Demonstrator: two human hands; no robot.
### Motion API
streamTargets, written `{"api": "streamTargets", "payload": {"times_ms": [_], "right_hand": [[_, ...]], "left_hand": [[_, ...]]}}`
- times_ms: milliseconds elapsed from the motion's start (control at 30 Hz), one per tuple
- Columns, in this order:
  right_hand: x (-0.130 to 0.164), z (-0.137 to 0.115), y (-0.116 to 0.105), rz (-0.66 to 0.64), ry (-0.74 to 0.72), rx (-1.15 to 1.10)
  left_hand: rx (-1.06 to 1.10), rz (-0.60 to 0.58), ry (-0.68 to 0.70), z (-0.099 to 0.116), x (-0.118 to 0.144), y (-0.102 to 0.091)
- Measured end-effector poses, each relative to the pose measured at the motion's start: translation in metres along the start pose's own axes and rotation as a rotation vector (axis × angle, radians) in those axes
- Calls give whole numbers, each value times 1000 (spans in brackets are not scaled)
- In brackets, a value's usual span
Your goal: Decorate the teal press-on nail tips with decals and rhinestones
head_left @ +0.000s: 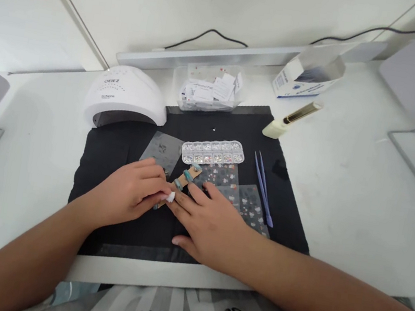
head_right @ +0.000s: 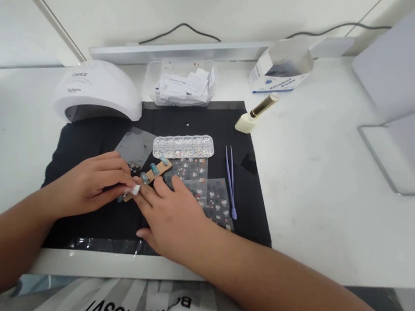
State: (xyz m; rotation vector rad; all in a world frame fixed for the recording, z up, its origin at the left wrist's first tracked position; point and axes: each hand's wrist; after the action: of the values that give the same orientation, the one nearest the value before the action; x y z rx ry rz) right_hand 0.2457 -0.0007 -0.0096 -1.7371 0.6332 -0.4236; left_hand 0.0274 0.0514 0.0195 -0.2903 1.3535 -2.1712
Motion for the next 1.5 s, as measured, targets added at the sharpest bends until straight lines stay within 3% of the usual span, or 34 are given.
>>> {"api": "streamTargets", "payload": {"times_ms": [1300, 1500], "right_hand": [[1, 0, 3, 31, -13, 42], [1, 0, 4, 37, -16, 50]], "left_hand": [[-203, -51, 30, 1, -1, 0], [-226, -9, -4, -6, 4, -5]]}}
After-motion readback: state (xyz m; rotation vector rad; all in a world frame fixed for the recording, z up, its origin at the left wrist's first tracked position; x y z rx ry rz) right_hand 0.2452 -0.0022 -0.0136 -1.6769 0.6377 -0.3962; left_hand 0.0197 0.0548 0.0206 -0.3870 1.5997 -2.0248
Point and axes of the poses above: each hand's wrist, its own x-axis away from the middle knuckle, its own y-axis out of the palm, z = x × y, and after that the axes turned 1 degree about -x, right-handed
